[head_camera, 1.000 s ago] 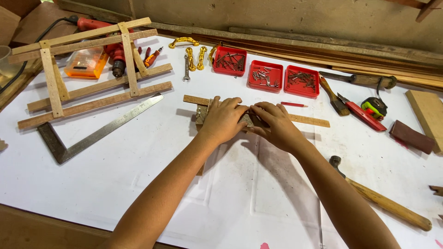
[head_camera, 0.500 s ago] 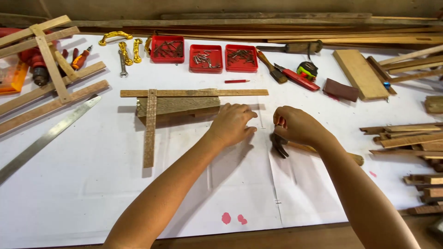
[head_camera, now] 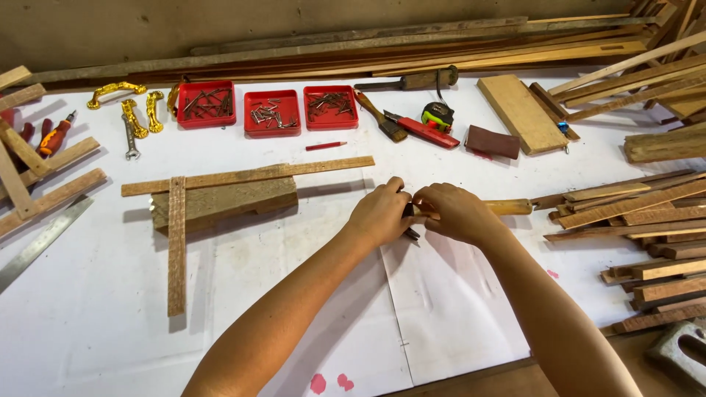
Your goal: Assembling wooden strips by measuring and hammering nails into them on a workbench.
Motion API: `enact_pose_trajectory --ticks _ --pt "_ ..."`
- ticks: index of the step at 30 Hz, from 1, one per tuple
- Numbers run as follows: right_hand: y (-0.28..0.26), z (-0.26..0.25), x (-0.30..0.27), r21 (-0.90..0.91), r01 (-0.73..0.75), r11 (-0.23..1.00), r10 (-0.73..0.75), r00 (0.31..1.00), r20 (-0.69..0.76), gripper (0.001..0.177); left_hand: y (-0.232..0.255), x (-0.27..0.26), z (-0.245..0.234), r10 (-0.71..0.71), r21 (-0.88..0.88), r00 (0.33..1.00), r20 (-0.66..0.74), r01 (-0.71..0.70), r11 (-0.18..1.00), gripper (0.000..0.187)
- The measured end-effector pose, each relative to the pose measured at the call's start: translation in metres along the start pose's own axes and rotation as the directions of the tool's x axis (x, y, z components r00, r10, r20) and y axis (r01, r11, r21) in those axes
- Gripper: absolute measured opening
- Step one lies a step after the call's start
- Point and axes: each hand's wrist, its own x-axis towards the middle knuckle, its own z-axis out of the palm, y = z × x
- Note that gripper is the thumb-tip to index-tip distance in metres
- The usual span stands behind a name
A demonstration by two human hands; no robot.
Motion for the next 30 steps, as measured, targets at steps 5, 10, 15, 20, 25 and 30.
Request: enact_pose_trajectory --ticks 5,10,15,20,25,30 --pt "0.029 0.005 0.033 0.033 0.038 0.999 -0.036 0.998 -0.061 0.031 -0.019 0.034 0.013 -0.004 -0.034 0.996 -0.093 0.001 0.999 0.028" --pt "0.052 0.016 0.047 0.049 0.079 0.996 -0.067 0.975 -0.212 0.031 -0.029 0.056 0.025 0.086 -0.036 0.974 -0.210 -0.096 0.995 0.031" --pt "0.065 0.002 0.027 0.042 0.208 0.977 -0.172 0.892 -0.419 0.034 -0.005 0.071 0.021 0.145 0.093 0.965 -0.219 -0.128 0.987 0.033" --pt "0.080 -0.039 -0.038 0.020 0.124 0.992 -0.099 0.865 -0.492 0.038 0.049 0.092 0.030 0.268 0.094 0.934 -0.237 -0.253 0.963 0.037" --pt "0.122 -0.071 -0.103 0.131 -0.132 0.982 0.176 0.893 -0.414 0.036 0.117 0.122 0.053 0.350 0.028 0.914 -0.206 -0.352 0.935 0.034" --pt "0.177 -0.097 -0.157 0.078 -0.128 0.989 0.150 0.841 -0.520 0.037 0.182 0.162 0.081 0.404 -0.029 0.906 -0.125 -0.410 0.911 0.034"
